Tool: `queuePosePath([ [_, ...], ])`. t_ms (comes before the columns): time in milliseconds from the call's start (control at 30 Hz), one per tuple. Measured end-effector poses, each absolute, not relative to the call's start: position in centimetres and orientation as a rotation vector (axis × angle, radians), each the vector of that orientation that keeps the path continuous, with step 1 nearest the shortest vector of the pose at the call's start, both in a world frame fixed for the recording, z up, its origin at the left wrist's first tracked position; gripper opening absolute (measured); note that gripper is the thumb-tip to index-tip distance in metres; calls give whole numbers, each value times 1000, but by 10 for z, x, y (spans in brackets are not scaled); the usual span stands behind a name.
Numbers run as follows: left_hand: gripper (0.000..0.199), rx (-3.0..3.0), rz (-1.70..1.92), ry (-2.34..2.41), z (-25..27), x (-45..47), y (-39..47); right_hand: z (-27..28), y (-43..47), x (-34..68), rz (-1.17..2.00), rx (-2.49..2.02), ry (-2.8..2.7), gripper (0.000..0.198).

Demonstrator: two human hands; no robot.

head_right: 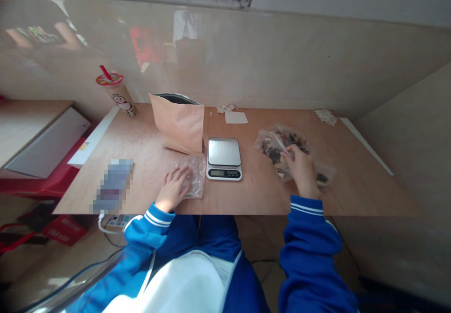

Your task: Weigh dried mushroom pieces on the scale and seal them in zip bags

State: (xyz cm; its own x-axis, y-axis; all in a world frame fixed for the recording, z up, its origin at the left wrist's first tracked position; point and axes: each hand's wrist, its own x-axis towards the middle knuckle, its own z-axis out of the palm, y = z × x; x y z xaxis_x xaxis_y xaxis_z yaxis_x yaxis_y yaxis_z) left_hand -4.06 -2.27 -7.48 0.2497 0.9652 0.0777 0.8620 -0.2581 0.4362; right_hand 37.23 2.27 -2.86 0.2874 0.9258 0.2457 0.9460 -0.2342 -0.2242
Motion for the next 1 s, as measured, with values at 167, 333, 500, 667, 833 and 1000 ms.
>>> queuePosePath([
  [167, 43, 2161, 350, 1845, -76, -48, -16, 21, -4, 309, 10, -2073, -1479, 45],
  [333, 38, 2029, 604, 1900, -47, -39, -14, 28, -13, 223, 566, -1681, -1362, 37],
  [500, 30, 1567, 1055, 1383, 17, -11, -47, 27, -20, 153, 819, -1383, -1303, 22],
  [667, 35, 1272, 1151, 1145, 29, 5, -58, 32, -33, 121, 960, -1251, -1379, 24],
  [833, 33, 1256, 1184, 1215, 10, 6, -43, 23, -34, 123, 1194, -1131, -1371, 29],
  [1000, 28, 1326, 1181, 1291, 11, 7, -42, 16, -31, 127, 1347, -1070, -1269, 26],
])
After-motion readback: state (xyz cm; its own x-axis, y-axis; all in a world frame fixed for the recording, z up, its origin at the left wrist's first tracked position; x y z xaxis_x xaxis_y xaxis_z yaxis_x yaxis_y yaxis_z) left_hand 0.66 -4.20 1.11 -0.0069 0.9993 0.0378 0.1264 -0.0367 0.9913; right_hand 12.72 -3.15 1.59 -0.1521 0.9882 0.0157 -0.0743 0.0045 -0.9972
